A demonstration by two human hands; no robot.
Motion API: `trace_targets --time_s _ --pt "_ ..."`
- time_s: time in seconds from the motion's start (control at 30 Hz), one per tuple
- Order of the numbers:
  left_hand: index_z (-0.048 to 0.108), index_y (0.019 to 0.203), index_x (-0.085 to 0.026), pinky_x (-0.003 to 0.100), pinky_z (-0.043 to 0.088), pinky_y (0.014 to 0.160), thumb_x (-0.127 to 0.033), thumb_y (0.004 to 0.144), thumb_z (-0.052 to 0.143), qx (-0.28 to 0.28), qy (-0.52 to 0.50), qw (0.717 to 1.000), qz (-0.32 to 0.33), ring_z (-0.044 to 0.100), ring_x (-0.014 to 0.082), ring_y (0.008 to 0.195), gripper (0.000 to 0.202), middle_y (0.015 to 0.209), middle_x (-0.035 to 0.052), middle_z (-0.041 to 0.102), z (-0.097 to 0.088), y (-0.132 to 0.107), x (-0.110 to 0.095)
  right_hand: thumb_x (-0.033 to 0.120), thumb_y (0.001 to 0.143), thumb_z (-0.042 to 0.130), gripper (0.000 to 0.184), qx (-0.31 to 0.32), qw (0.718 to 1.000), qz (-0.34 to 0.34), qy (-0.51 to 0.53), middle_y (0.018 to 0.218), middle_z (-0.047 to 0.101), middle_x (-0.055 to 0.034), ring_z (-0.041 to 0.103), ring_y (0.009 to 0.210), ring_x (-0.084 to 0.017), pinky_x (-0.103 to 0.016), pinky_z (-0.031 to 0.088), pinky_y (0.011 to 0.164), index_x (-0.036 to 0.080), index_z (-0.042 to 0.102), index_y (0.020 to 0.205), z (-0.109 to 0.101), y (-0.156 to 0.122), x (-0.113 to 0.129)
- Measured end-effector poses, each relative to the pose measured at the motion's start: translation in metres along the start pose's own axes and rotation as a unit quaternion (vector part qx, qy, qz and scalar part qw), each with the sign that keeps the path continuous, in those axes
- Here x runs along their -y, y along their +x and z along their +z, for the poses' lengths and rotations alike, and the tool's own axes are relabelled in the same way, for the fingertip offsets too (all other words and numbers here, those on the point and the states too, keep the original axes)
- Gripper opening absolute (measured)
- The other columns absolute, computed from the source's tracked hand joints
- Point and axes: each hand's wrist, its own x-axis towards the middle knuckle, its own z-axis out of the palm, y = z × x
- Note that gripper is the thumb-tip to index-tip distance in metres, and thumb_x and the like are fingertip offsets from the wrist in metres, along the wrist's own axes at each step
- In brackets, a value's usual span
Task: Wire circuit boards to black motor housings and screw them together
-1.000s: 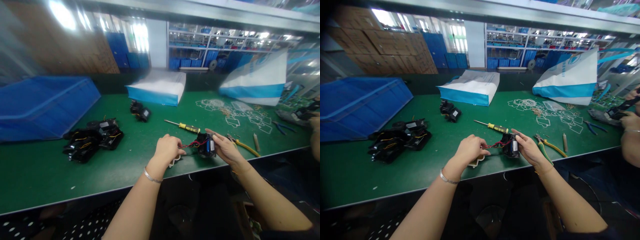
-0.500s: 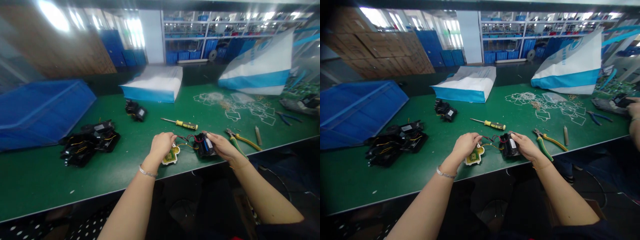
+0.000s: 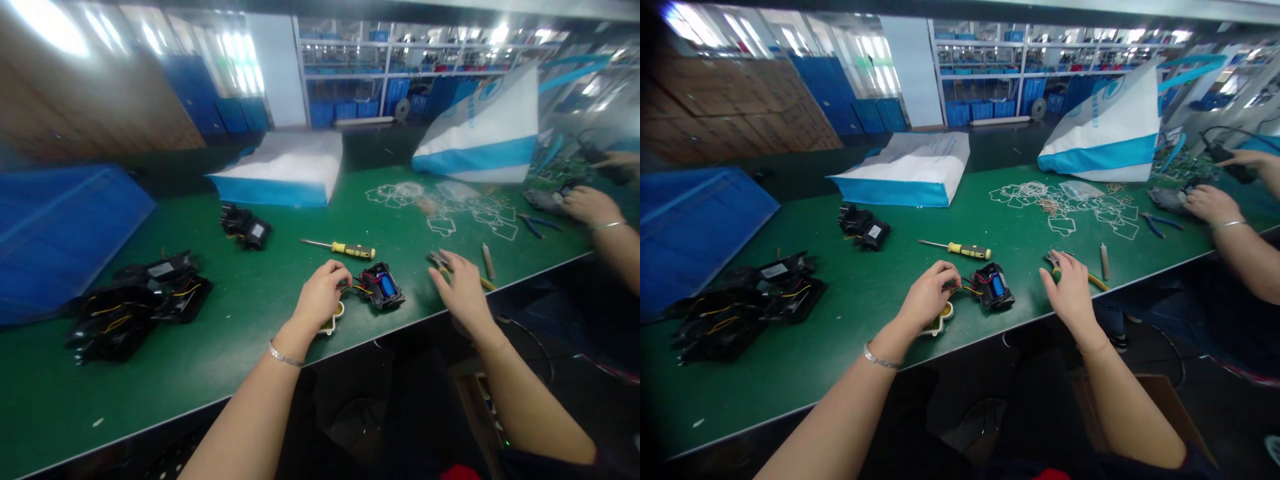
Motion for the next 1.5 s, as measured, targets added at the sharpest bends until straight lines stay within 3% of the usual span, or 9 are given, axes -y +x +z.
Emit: trace_targets --time_s 0.13,0.3,0.43,0.53,0.63,0.77,1.0,1.2,1.5 --pt "0.060 0.085 -0.025 0.026 0.044 0.078 -0.003 0.075 0.051 0.006 0.011 1.000 -0.010 0.054 0.0136 0.094 0.026 0.105 -0.0016 0.056 -0.001 0.000 -0.001 0.061 0.081 0.051 0.078 -0.013 0.975 0.020 -0.220 0.136 0.039 -0.0278 0.030 0.127 -0.044 -0.062 0.023 0.099 0.006 0.040 0.136 -0.002 -0.016 -0.025" --pt "0.062 0.086 -0.025 0.026 0.044 0.075 -0.006 0.077 0.054 0.026 0.045 0.998 -0.034 0.055 0.0149 0.095 0.023 0.103 -0.0013 0.059 -0.003 0.000 -0.006 0.049 0.090 0.038 0.064 -0.015 0.964 0.009 -0.266 0.120 0.048 -0.0271 0.043 0.112 -0.042 -0.058 0.034 0.090 0.007 0.039 0.138 0.004 -0.025 -0.026" --pt "0.065 0.079 -0.025 0.028 0.044 0.074 -0.010 0.078 0.057 0.021 0.070 0.997 -0.025 0.055 0.0158 0.093 0.017 0.100 -0.0025 0.061 -0.002 -0.001 -0.003 0.049 0.091 0.036 0.062 0.015 0.981 0.025 -0.193 0.115 0.051 -0.0273 0.047 0.109 -0.042 -0.057 0.037 0.090 0.005 0.045 0.135 -0.004 -0.026 -0.016" --pt "0.067 0.078 -0.025 0.028 0.044 0.076 -0.013 0.078 0.060 0.023 0.069 0.997 -0.020 0.054 0.0161 0.092 0.014 0.100 -0.0028 0.061 -0.001 -0.001 0.000 0.052 0.091 0.036 0.058 0.062 0.992 0.106 0.027 0.112 0.058 -0.0213 0.053 0.107 -0.036 -0.051 0.040 0.093 0.011 0.052 0.128 -0.018 -0.037 0.003" --pt "0.068 0.079 -0.025 0.029 0.044 0.076 -0.015 0.076 0.064 0.029 0.065 0.997 -0.027 0.054 0.0164 0.093 0.011 0.101 -0.0020 0.061 -0.001 0.000 0.001 0.055 0.088 0.045 0.048 0.194 0.902 0.234 0.306 0.099 0.066 -0.0126 0.062 0.092 -0.028 -0.044 0.047 0.087 0.018 0.058 0.116 -0.029 -0.062 0.035" --pt "0.072 0.079 -0.029 0.030 0.044 0.077 -0.020 0.077 0.064 0.046 0.083 0.995 -0.012 0.053 0.0168 0.092 0.012 0.102 -0.0036 0.064 -0.002 0.001 0.003 0.047 0.084 0.059 0.033 0.356 0.771 0.279 0.448 0.093 0.068 -0.0079 0.063 0.086 -0.022 -0.037 0.049 0.083 0.019 0.063 0.102 -0.026 -0.100 0.081" --pt "0.072 0.094 -0.033 0.033 0.046 0.082 -0.042 0.070 0.072 0.106 0.079 0.991 -0.010 0.054 0.0211 0.103 0.026 0.122 -0.0069 0.061 -0.009 -0.002 0.009 0.037 0.085 0.061 0.033 0.384 0.685 0.299 0.542 0.115 0.062 -0.0073 0.058 0.107 -0.023 -0.039 0.044 0.095 0.020 0.062 0.113 -0.004 -0.116 0.109" --pt "0.065 0.113 -0.030 0.037 0.045 0.092 -0.058 0.062 0.072 0.148 0.064 0.987 0.009 0.051 0.0245 0.113 0.059 0.131 -0.0030 0.055 -0.014 -0.008 0.015 0.040 0.086 0.058 0.038 0.391 0.729 0.265 0.496 0.111 0.063 -0.0065 0.054 0.113 -0.026 -0.043 0.036 0.101 0.019 0.060 0.118 -0.009 -0.109 0.103" --pt "0.061 0.120 -0.023 0.039 0.041 0.100 -0.056 0.062 0.073 0.166 0.043 0.984 0.052 0.049 0.0256 0.117 0.068 0.135 0.0027 0.052 -0.012 -0.008 0.021 0.042 0.087 0.055 0.030 0.418 0.783 0.184 0.422 0.105 0.063 -0.0033 0.053 0.106 -0.025 -0.039 0.036 0.096 0.018 0.062 0.104 -0.013 -0.101 0.099"
